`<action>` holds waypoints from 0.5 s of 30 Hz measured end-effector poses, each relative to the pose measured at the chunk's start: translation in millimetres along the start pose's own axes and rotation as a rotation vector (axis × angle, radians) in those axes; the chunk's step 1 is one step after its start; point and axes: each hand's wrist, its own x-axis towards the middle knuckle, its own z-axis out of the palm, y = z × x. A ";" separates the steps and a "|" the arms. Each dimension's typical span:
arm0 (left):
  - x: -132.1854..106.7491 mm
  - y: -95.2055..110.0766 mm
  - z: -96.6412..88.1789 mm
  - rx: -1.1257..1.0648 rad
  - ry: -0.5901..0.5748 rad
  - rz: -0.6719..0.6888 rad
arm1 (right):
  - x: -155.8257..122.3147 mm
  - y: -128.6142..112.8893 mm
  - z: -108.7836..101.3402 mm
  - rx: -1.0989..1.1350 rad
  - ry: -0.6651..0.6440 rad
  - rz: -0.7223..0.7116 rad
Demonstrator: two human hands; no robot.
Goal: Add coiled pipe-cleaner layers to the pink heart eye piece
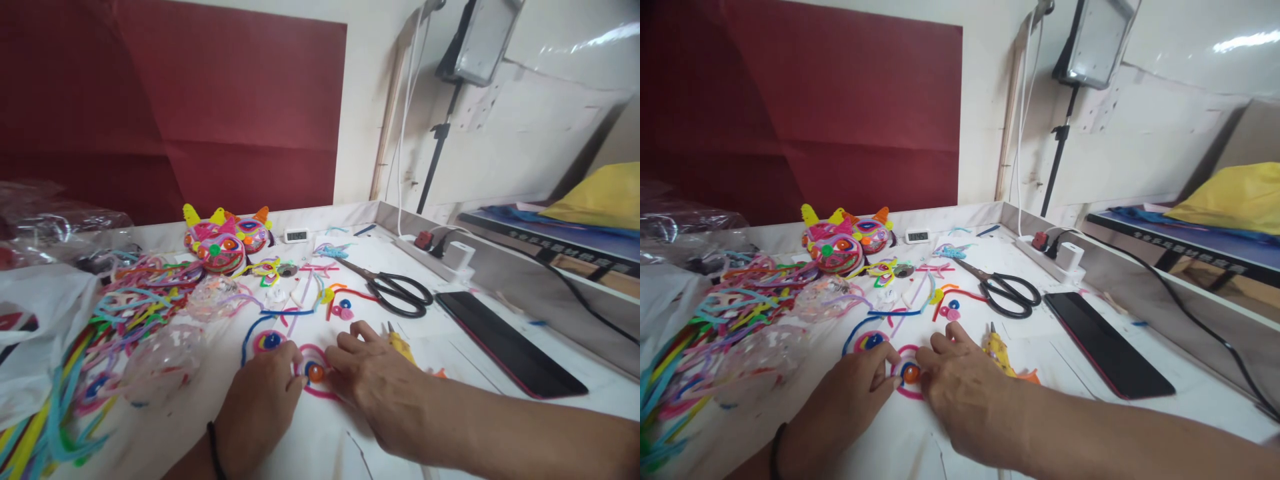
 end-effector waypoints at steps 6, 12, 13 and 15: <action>-0.4 -0.9 0.1 0.005 0.001 -0.012 | -0.3 0.0 -0.6 0.022 0.006 0.019; 0.2 -0.4 -0.1 0.009 -0.001 -0.014 | -4.1 0.5 5.8 0.005 0.039 0.005; 0.4 -0.3 -0.1 0.009 0.000 -0.015 | -4.5 0.7 7.2 0.002 0.054 0.003; 1.1 0.1 -0.3 0.011 0.001 -0.019 | -4.8 1.1 9.9 -0.001 0.079 -0.008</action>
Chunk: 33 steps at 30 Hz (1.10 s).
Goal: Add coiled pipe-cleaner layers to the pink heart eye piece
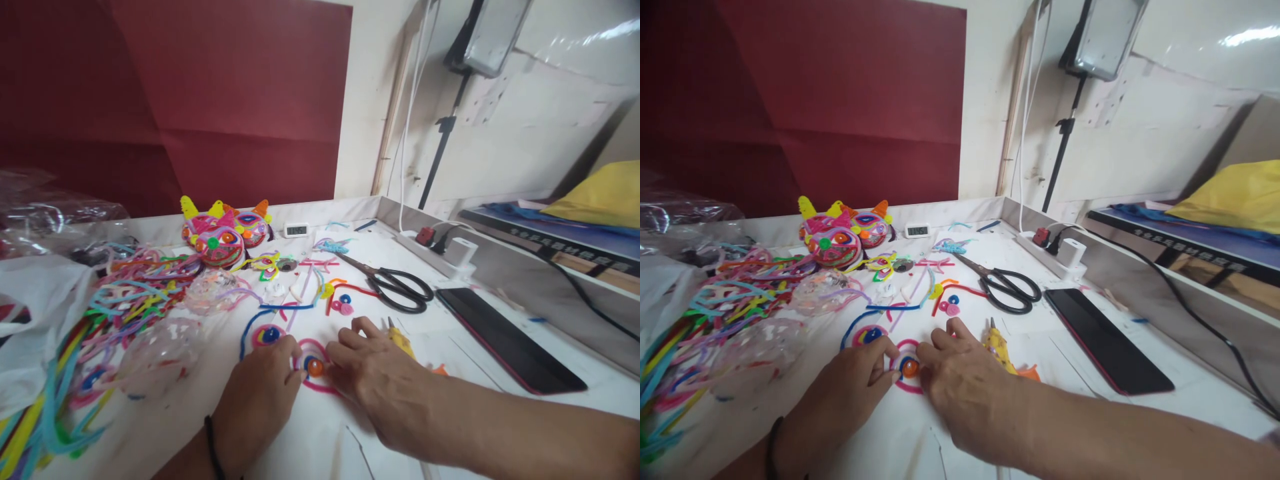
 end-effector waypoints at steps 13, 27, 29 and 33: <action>0.5 -3.1 0.3 0.009 -0.007 0.019 | -3.1 -0.8 5.9 -0.050 0.102 -0.016; 1.3 -1.8 -1.0 0.018 -0.026 0.013 | -6.3 -1.1 2.6 -0.015 0.061 0.008; 1.3 -1.6 -1.4 0.012 -0.031 0.015 | -7.6 -1.7 3.2 -0.016 0.072 0.006; 0.5 -2.4 -1.7 0.006 -0.041 0.009 | -8.6 -2.7 3.4 -0.036 0.070 0.015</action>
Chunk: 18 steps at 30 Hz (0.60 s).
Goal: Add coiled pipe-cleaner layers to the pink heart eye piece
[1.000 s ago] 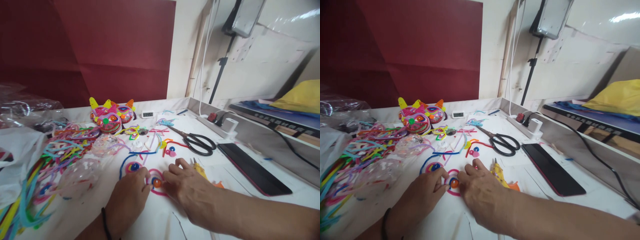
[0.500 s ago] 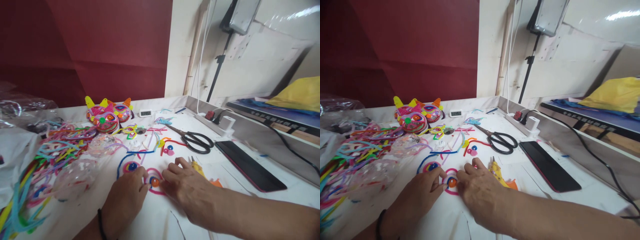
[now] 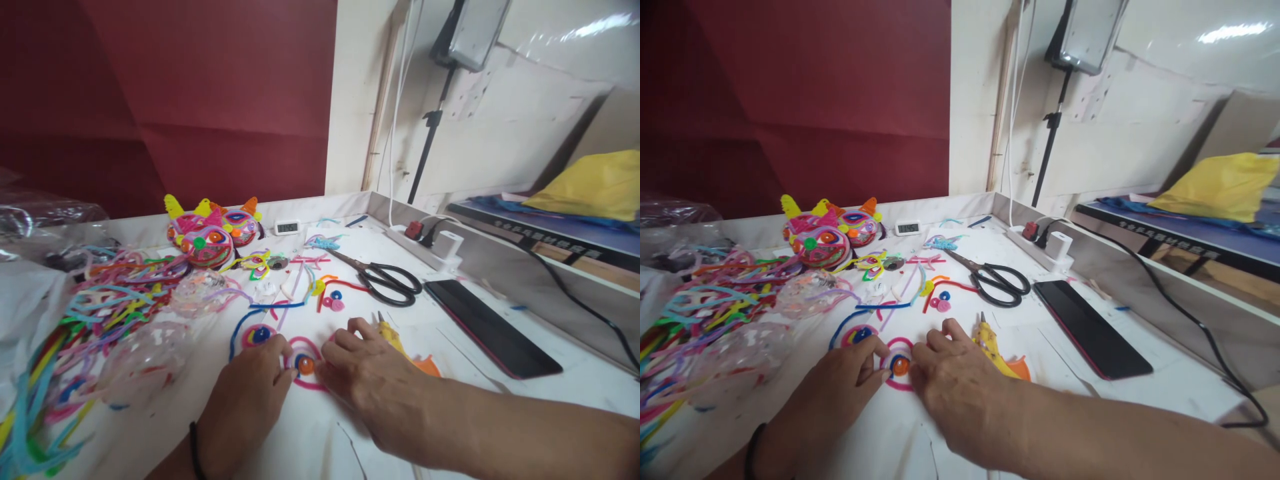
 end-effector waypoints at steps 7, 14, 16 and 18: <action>1.5 -0.1 -0.3 -0.003 0.001 0.009 | 0.0 -0.1 0.6 -0.014 -0.012 -0.002; 1.2 2.8 -1.5 0.004 -0.010 -0.003 | -2.0 -1.2 0.3 -0.022 -0.007 0.006; 0.8 3.1 -1.9 0.003 -0.012 -0.016 | -2.4 -0.9 0.8 -0.009 0.003 0.003; 0.8 3.1 -2.1 0.004 -0.016 -0.020 | -3.1 -0.5 0.7 0.007 0.022 0.002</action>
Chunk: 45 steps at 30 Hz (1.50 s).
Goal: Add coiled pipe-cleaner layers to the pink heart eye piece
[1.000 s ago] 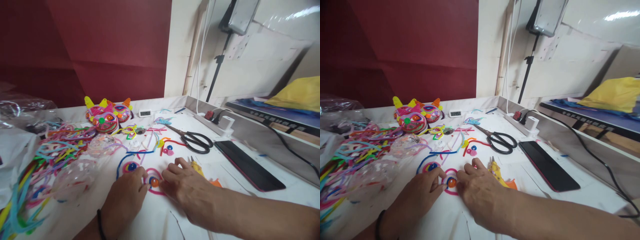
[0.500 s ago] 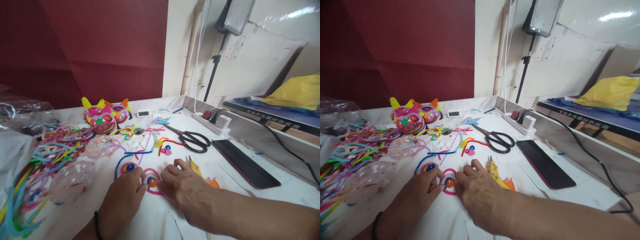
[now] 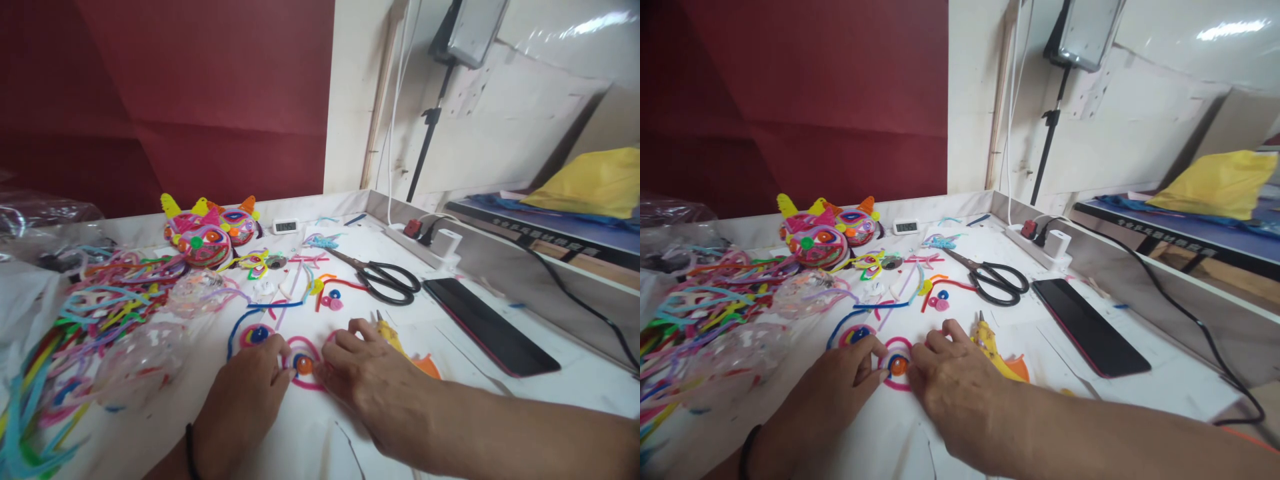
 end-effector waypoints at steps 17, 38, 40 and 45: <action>0.5 -3.0 2.2 -0.042 0.010 0.020 | -38.8 -11.7 -20.2 0.158 0.175 0.032; 5.2 -14.9 9.8 -0.187 0.014 0.049 | -70.3 -18.8 32.0 0.219 0.495 0.182; 4.9 -14.8 9.0 -0.192 0.007 0.050 | -74.5 -14.6 24.3 0.232 0.399 0.136; 5.2 -14.8 8.3 -0.204 0.013 0.059 | -82.1 -7.5 18.8 0.182 0.319 0.101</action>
